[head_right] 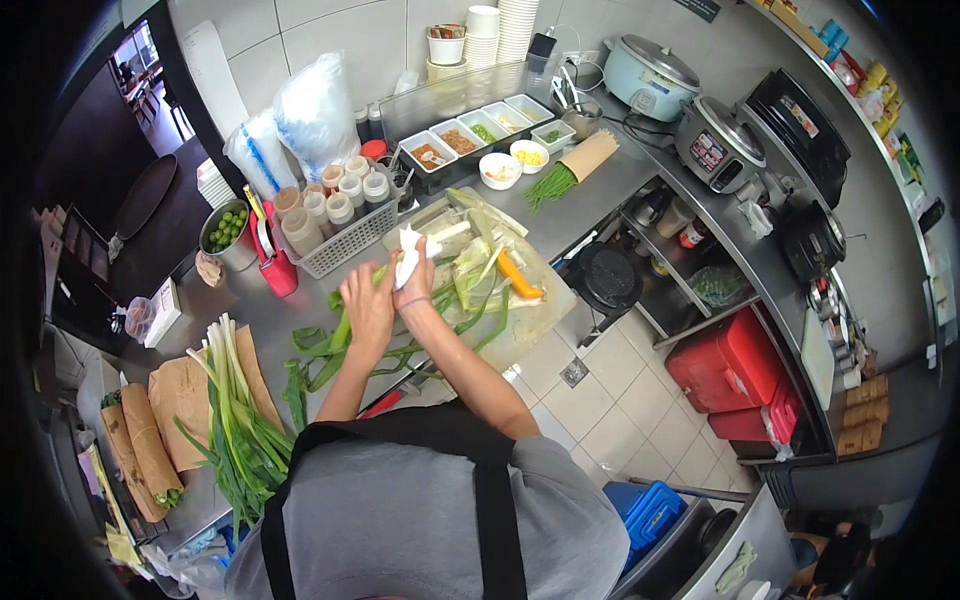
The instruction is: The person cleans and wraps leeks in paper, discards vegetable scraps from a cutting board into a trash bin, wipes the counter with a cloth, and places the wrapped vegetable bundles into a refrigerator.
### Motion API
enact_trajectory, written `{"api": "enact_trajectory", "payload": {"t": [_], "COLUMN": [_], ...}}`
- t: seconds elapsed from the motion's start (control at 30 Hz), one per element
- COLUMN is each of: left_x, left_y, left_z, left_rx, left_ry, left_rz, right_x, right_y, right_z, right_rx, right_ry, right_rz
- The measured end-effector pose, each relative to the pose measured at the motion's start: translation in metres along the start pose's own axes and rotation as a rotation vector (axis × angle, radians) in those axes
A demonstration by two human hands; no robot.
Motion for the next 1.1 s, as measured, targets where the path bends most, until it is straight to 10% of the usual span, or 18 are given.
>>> {"api": "enact_trajectory", "payload": {"t": [0.53, 0.67, 0.77, 0.97, 1.1], "left_x": [0.002, 0.006, 0.000, 0.006, 0.000], "left_y": [0.009, 0.006, 0.015, 0.007, 0.002], "left_z": [-0.014, -0.002, 0.007, 0.017, 0.019], "left_rx": [-0.186, -0.162, -0.112, -0.144, -0.131], "left_ry": [-0.032, -0.071, -0.074, -0.116, -0.117], "left_rz": [0.096, 0.131, 0.130, 0.062, 0.043], "right_x": [0.046, 0.042, 0.022, -0.007, 0.025], "right_y": [-0.047, -0.035, 0.021, 0.028, -0.005], "right_z": [0.058, 0.059, 0.038, 0.005, 0.003], "right_rx": [0.103, -0.208, 0.119, -0.405, -0.145], "right_ry": [-0.041, 0.011, 0.103, -0.035, 0.020], "right_rz": [-0.464, -0.284, 0.149, 0.134, -0.034]}}
Point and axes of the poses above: each hand's wrist, its own x-axis towards the middle knuckle, its own y-axis out of the palm, z = x × y, the point moved 10 cm from there along x, towards the middle knuckle, and after that the axes turned 6 degrees about -x, right-handed, at the moved point
